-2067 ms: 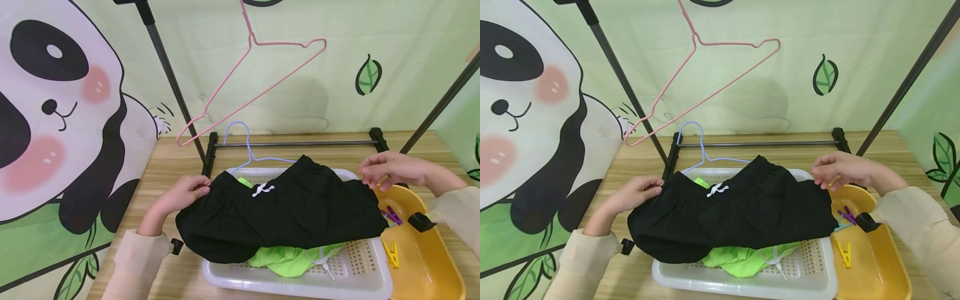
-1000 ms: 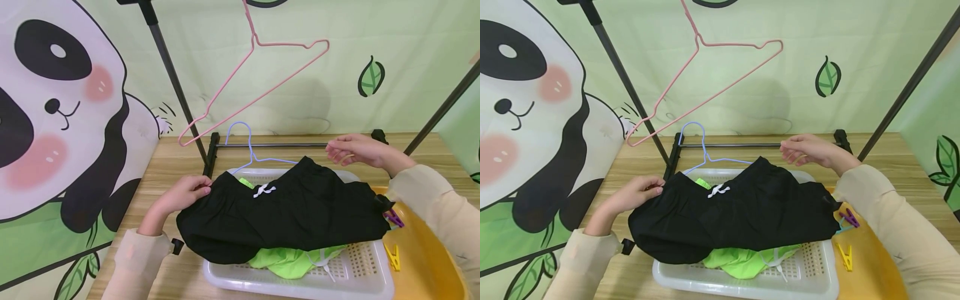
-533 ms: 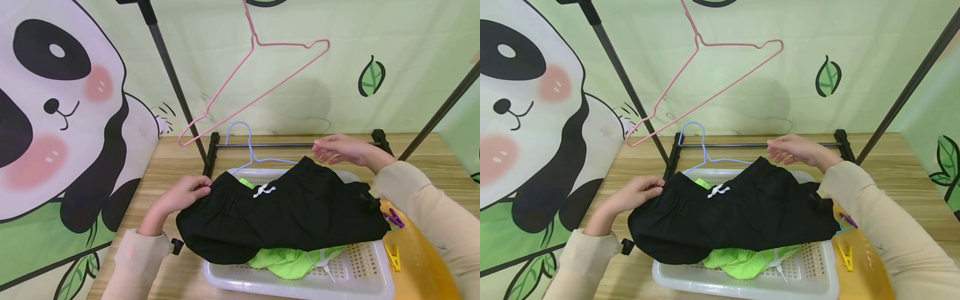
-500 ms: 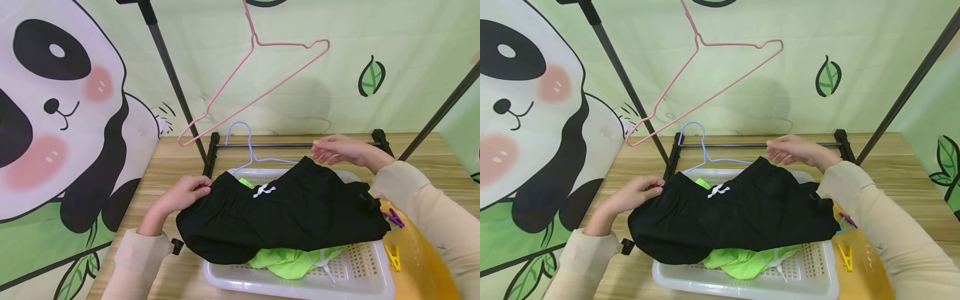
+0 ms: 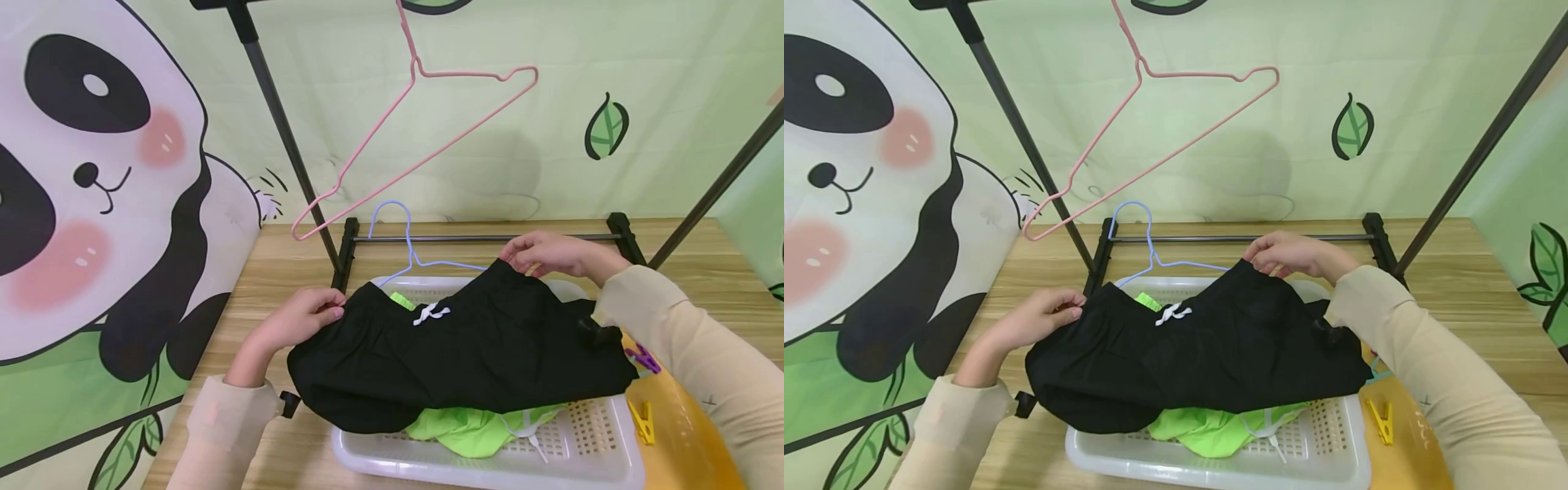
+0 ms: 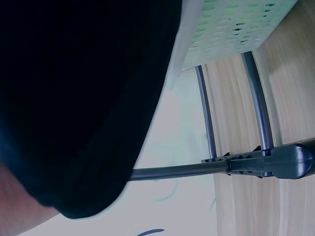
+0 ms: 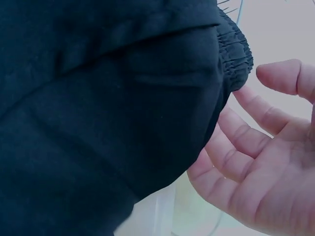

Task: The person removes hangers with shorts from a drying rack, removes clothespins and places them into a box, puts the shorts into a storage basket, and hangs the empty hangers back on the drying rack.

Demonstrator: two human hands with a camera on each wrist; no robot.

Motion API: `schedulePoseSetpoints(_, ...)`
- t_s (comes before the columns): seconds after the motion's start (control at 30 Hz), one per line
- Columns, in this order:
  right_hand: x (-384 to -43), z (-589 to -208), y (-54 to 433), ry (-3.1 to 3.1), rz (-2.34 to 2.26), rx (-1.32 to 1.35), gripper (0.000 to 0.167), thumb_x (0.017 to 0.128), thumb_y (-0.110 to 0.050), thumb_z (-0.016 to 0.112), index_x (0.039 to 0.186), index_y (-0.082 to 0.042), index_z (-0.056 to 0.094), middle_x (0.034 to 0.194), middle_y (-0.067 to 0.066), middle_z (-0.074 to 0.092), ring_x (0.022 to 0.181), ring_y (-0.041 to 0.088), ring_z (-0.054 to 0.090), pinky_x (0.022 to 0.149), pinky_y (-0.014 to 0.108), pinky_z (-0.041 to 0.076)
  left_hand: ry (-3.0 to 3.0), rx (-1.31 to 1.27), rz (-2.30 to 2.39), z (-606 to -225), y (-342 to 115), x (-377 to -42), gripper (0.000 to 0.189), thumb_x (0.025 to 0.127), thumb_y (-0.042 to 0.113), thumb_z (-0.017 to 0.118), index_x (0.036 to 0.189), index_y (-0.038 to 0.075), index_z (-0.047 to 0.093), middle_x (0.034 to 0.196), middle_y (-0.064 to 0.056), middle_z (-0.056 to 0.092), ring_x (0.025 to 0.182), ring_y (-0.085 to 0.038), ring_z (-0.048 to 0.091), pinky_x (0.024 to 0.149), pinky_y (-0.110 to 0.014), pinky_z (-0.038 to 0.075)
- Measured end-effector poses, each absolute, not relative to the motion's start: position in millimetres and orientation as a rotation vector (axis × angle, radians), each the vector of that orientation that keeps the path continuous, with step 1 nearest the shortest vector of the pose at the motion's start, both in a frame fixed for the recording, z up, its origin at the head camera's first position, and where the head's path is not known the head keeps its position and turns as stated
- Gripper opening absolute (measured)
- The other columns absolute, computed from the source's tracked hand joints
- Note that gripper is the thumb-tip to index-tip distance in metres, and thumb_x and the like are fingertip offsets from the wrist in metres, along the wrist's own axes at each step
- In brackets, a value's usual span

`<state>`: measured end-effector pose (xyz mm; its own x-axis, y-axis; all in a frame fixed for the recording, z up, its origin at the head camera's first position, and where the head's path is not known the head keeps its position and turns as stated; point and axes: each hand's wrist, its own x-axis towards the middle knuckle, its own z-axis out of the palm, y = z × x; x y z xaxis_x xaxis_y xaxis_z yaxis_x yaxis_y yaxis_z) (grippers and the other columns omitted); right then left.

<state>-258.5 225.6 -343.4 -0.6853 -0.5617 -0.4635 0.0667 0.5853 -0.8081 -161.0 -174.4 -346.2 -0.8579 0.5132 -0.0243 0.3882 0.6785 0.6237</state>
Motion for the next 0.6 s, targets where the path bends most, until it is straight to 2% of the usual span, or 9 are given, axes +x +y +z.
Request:
schedulePoseSetpoints(0.33, -258.6, -344.2, 221.4, 2.04, -1.076, -0.384, 0.047, 0.084, -0.02, 0.055, 0.121, 0.003, 0.039, 0.09, -0.001, 0.055, 0.075, 0.014, 0.049, 0.066, 0.027, 0.041, 2.682, 0.711, 0.917, -343.6, -173.0, -159.5, 0.007, 0.088, 0.005, 0.051, 0.089, 0.004, 0.057, 0.073, -0.001, 0.05, 0.07, -0.015, 0.045, 0.066, -0.026, 0.037)
schedulePoseSetpoints(0.6, -255.0, -338.0, 220.9, 2.004, -1.053, -0.416, 0.034, 0.083, -0.017, 0.057, 0.108, 0.003, 0.047, 0.082, -0.001, 0.056, 0.071, 0.014, 0.05, 0.065, 0.028, 0.043, 2.618, 0.696, 0.911, -344.0, -173.1, -162.1, 0.006, 0.089, 0.005, 0.048, 0.087, 0.006, 0.054, 0.07, -0.001, 0.045, 0.07, -0.015, 0.045, 0.064, -0.027, 0.035)
